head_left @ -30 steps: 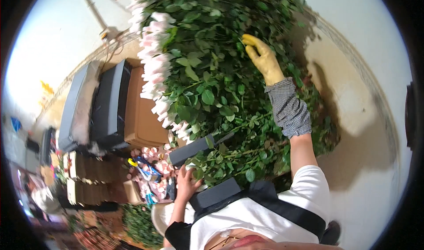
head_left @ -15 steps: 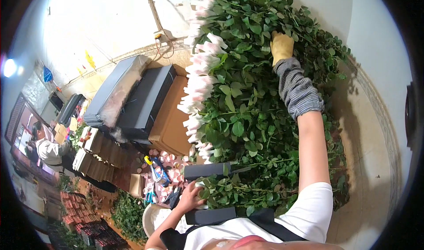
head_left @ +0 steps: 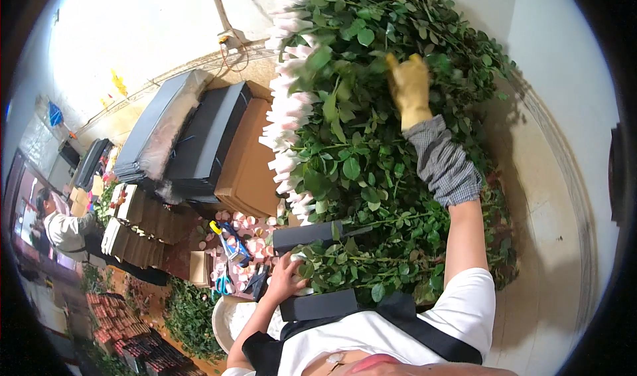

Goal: The person picks up pink roses, places them into a black box, secures them with tape and plastic wrap, and uses tweezers to refine the arrangement.

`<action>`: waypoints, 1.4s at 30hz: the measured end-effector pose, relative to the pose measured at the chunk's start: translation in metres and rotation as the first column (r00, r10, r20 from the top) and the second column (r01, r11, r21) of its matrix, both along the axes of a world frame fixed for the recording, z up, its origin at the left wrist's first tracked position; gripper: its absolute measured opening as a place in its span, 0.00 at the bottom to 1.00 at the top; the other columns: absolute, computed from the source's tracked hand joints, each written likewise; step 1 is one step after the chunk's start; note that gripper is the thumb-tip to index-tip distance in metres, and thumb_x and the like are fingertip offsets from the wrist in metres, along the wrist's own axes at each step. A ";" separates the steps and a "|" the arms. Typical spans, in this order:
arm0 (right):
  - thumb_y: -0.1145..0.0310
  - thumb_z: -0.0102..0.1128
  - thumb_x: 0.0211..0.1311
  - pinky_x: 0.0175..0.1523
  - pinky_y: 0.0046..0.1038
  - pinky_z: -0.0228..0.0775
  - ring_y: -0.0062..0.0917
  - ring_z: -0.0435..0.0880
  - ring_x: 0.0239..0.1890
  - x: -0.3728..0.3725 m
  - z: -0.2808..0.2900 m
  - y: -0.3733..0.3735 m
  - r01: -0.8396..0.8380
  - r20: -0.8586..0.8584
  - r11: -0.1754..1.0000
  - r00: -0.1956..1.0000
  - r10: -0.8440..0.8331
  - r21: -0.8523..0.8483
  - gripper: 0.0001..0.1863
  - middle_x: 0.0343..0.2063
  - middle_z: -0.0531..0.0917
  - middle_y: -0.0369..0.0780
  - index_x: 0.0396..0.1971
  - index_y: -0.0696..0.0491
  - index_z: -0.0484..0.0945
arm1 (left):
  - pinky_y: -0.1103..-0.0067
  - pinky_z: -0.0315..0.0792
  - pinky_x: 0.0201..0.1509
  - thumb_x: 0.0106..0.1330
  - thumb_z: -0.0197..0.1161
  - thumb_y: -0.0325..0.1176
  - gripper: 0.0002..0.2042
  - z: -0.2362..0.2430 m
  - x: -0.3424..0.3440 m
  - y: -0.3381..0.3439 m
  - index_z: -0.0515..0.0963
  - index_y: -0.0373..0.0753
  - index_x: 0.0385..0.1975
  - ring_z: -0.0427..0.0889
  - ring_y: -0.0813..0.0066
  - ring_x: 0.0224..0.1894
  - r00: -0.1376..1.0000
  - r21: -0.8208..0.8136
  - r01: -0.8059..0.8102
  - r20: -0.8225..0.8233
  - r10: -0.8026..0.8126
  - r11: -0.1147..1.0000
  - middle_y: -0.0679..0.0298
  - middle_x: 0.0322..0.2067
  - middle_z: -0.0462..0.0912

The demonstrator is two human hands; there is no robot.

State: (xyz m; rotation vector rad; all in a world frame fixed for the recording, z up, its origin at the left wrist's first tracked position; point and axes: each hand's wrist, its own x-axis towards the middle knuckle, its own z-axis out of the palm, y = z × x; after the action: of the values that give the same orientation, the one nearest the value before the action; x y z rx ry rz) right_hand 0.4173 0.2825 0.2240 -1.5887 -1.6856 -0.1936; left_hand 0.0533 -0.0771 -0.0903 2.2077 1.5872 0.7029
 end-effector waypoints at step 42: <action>0.65 0.54 0.70 0.46 0.29 0.75 0.29 0.80 0.38 0.286 -0.430 -0.646 0.895 -0.748 0.305 -0.047 -0.662 -0.326 0.21 0.41 0.82 0.46 0.57 0.62 0.72 | 0.56 0.65 0.64 0.46 0.75 0.30 0.33 -0.010 0.004 0.000 0.70 0.40 0.55 0.66 0.39 0.62 0.995 -0.083 0.018 0.099 -0.010 0.996 0.43 0.63 0.60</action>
State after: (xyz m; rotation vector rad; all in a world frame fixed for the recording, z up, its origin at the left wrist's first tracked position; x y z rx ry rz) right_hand 0.7034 -0.3634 -0.2065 -1.8273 0.2179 -0.2131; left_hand 0.0568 -0.0776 -0.1000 2.0894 1.5236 0.7157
